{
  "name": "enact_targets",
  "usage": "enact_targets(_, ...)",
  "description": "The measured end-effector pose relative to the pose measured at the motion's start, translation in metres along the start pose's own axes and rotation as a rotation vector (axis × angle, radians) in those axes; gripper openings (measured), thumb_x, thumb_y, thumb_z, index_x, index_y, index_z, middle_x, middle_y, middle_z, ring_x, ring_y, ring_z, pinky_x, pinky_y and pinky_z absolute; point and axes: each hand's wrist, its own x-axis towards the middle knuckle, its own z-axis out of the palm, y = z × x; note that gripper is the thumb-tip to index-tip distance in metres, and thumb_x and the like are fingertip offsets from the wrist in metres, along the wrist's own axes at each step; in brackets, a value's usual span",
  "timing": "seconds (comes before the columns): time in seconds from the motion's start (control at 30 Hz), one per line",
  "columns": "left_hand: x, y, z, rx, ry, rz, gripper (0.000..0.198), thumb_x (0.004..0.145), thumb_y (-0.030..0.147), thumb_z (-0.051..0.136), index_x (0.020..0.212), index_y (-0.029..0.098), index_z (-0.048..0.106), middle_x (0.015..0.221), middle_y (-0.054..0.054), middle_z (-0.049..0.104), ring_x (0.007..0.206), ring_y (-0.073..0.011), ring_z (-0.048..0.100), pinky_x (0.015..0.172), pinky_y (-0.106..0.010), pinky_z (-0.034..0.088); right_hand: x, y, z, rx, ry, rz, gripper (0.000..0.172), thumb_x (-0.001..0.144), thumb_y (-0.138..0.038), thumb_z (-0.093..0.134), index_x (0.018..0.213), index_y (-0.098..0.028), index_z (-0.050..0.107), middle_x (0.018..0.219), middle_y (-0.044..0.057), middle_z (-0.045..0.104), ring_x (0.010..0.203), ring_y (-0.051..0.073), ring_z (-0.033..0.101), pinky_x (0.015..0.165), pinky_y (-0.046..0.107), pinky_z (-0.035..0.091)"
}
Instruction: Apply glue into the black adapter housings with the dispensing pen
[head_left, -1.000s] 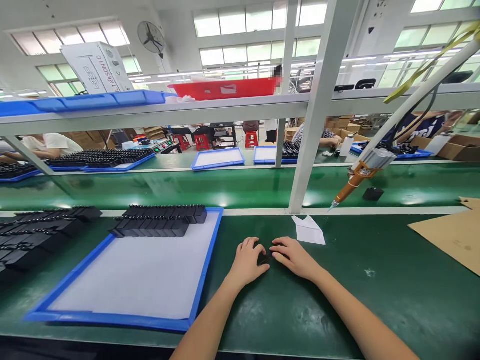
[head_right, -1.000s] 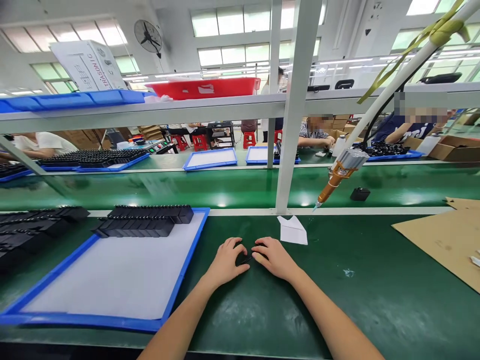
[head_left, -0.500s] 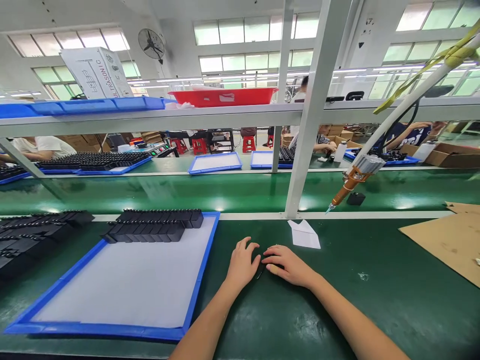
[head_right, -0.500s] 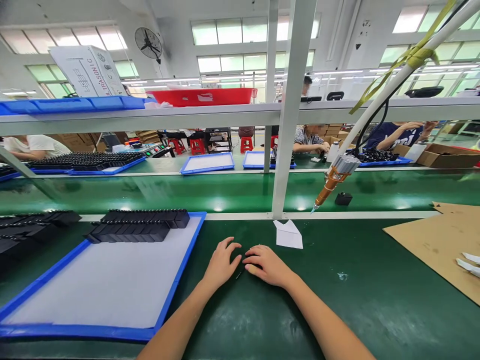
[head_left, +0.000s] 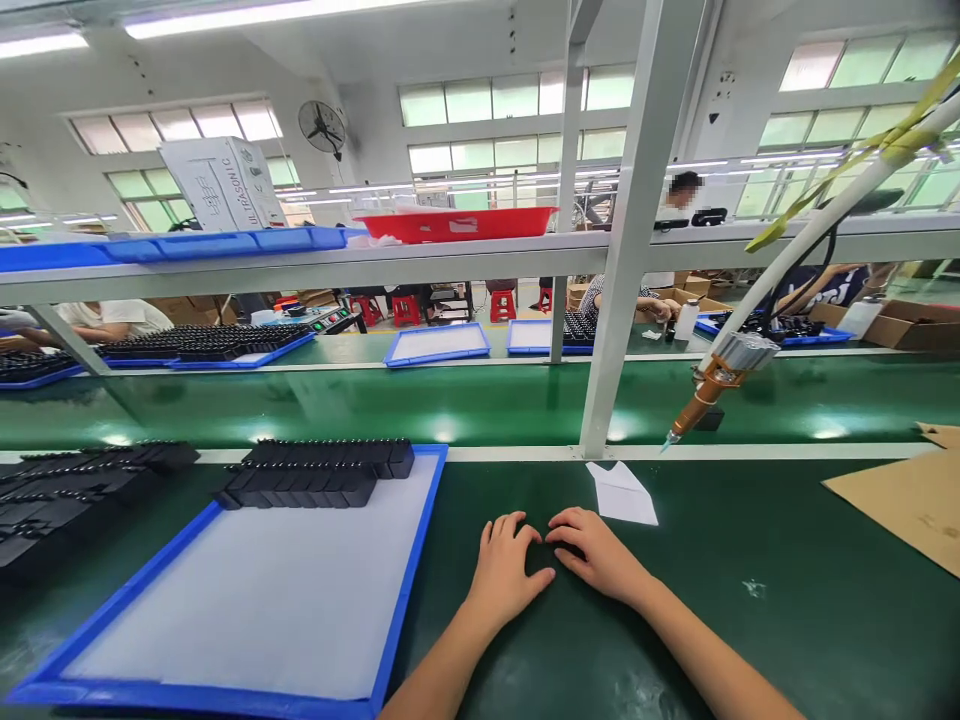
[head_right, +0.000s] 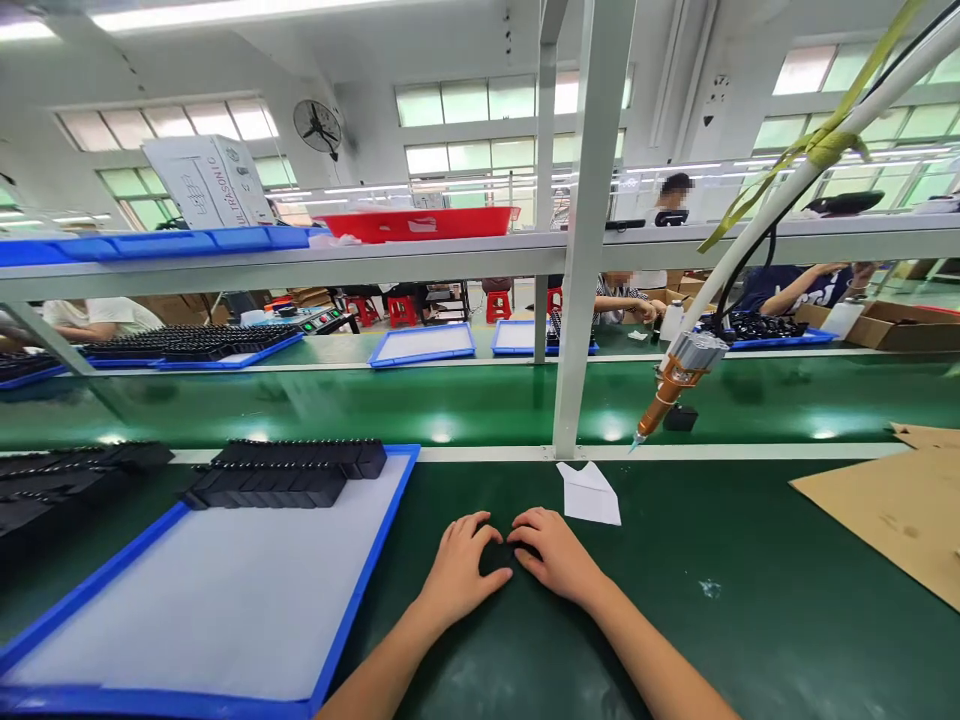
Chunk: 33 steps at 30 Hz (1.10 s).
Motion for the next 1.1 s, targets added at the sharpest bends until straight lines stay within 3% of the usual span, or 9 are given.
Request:
enact_targets(0.23, 0.0015, -0.004, 0.0014, 0.006, 0.01, -0.023, 0.021, 0.077, 0.025, 0.062, 0.097, 0.025, 0.066, 0.132, -0.008, 0.054, 0.131, -0.0255, 0.042, 0.112, -0.047, 0.028, 0.0, -0.0014, -0.0012, 0.033, -0.011, 0.057, 0.011, 0.087, -0.027, 0.057, 0.093, -0.023, 0.066, 0.11, 0.007, 0.063, 0.104, 0.023, 0.058, 0.091, 0.042, 0.049)
enact_targets(0.43, 0.0017, -0.0047, 0.0002, -0.007, 0.02, -0.019, 0.016, 0.076, 0.026, 0.062, 0.092, 0.024, 0.067, 0.128, -0.009, 0.056, 0.128, -0.0262, 0.045, 0.109, -0.046, 0.032, -0.0011, -0.0013, -0.003, 0.079, -0.028, 0.055, 0.023, 0.089, -0.033, 0.054, 0.108, -0.025, 0.063, 0.115, 0.009, 0.062, 0.108, 0.024, 0.057, 0.094, 0.044, 0.048)
enact_targets(0.63, 0.0013, -0.0055, 0.0017, 0.001, 0.031, -0.009, 0.013, 0.076, 0.028, 0.062, 0.089, 0.028, 0.066, 0.126, -0.007, 0.058, 0.127, -0.0269, 0.046, 0.107, -0.046, 0.034, 0.0009, -0.001, -0.0008, 0.091, -0.024, 0.039, 0.02, 0.089, -0.035, 0.054, 0.105, -0.032, 0.066, 0.115, 0.009, 0.063, 0.108, 0.027, 0.059, 0.094, 0.045, 0.049)
enact_targets(1.1, 0.0004, -0.0062, 0.0024, -0.037, 0.015, -0.027, 0.012, 0.075, 0.026, 0.064, 0.087, 0.024, 0.065, 0.128, -0.006, 0.056, 0.128, -0.0242, 0.043, 0.109, -0.045, 0.029, 0.0006, 0.0012, -0.0008, 0.066, -0.081, 0.061, 0.023, 0.093, -0.029, 0.047, 0.105, -0.022, 0.066, 0.117, 0.009, 0.06, 0.112, 0.022, 0.055, 0.098, 0.041, 0.045)
